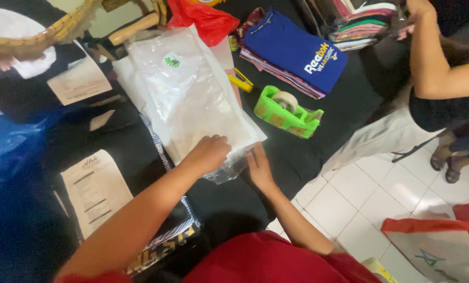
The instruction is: The person places a folded black t-shirt into a clear plastic bag, smooths the bag, and seals it with tape. The person then places the packaged shirt on a table with other packaged items.
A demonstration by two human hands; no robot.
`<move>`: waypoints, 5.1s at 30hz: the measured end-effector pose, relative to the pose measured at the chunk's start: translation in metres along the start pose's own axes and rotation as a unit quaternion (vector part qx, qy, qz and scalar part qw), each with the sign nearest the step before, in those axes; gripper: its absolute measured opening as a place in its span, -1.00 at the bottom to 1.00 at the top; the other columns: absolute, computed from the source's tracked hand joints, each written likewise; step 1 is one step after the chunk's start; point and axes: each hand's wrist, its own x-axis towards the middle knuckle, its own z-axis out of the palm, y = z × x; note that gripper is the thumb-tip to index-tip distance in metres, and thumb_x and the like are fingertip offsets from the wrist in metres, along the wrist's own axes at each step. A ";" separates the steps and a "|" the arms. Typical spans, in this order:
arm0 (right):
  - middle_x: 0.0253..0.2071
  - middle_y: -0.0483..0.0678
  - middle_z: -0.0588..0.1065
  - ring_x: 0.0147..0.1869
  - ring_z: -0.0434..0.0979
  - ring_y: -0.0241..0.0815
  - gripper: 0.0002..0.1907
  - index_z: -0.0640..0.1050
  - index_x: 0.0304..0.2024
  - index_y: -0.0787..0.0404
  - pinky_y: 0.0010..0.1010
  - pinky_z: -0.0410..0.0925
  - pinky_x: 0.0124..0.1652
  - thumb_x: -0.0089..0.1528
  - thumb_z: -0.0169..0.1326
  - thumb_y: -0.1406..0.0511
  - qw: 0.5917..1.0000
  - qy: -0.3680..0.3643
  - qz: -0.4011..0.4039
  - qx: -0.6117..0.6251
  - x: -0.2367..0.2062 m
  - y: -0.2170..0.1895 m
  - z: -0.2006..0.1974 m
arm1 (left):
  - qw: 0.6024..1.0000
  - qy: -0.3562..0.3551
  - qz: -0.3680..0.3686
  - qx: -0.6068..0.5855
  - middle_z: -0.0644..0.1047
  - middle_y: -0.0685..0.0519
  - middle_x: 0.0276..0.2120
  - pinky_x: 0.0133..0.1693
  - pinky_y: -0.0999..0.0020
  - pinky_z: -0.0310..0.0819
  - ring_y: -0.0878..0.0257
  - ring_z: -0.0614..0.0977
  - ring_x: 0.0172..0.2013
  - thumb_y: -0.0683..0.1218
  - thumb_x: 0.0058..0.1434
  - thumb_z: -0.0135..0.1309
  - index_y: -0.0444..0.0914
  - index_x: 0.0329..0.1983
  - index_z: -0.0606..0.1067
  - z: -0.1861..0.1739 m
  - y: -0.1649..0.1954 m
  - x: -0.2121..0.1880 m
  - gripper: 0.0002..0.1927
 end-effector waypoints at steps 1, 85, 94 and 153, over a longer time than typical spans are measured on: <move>0.46 0.32 0.23 0.53 0.20 0.24 -0.48 0.28 0.39 0.40 -0.13 0.09 0.40 0.39 -0.02 0.36 0.996 0.015 -0.075 -0.039 -0.015 -0.001 -0.012 | 1.000 -0.012 0.001 0.008 0.52 -0.07 -0.21 -0.12 0.02 0.42 -0.04 0.54 -0.08 -0.14 0.11 0.17 -0.23 -0.35 0.58 0.003 0.004 0.003 -0.93; 0.56 0.11 0.08 0.63 -0.03 -0.03 -0.21 0.10 0.51 0.20 -0.30 -0.07 0.45 0.34 -0.05 0.01 0.962 -0.221 0.119 0.103 -0.069 -0.103 0.166 | 0.725 0.406 -0.485 -0.274 -0.10 -0.36 0.52 0.44 -0.05 -0.24 -0.30 -0.07 0.50 0.19 0.47 -0.27 -0.25 0.59 -0.06 0.090 -0.064 -0.338 -0.25; 0.44 0.20 0.26 0.54 0.21 0.04 -0.16 0.08 0.52 0.17 -0.31 0.09 0.39 0.32 -0.03 -0.05 0.958 -0.226 0.159 0.080 -0.090 -0.116 0.156 | 0.724 0.442 -0.448 -0.285 -0.06 -0.34 0.54 0.44 0.03 -0.21 -0.22 -0.03 0.52 0.22 0.49 -0.31 -0.31 0.58 -0.08 0.102 -0.041 -0.348 -0.23; 0.35 -0.06 0.36 0.32 0.37 -0.13 -0.29 0.27 0.43 0.11 -0.28 0.27 0.21 0.35 -0.30 -0.10 0.857 -0.157 0.372 0.320 -0.105 -0.057 0.157 | 0.597 0.496 -0.364 -0.515 0.06 -0.19 0.54 0.43 0.22 -0.08 0.05 0.11 0.51 0.13 0.43 -0.11 -0.27 0.58 -0.10 0.092 -0.071 -0.390 -0.20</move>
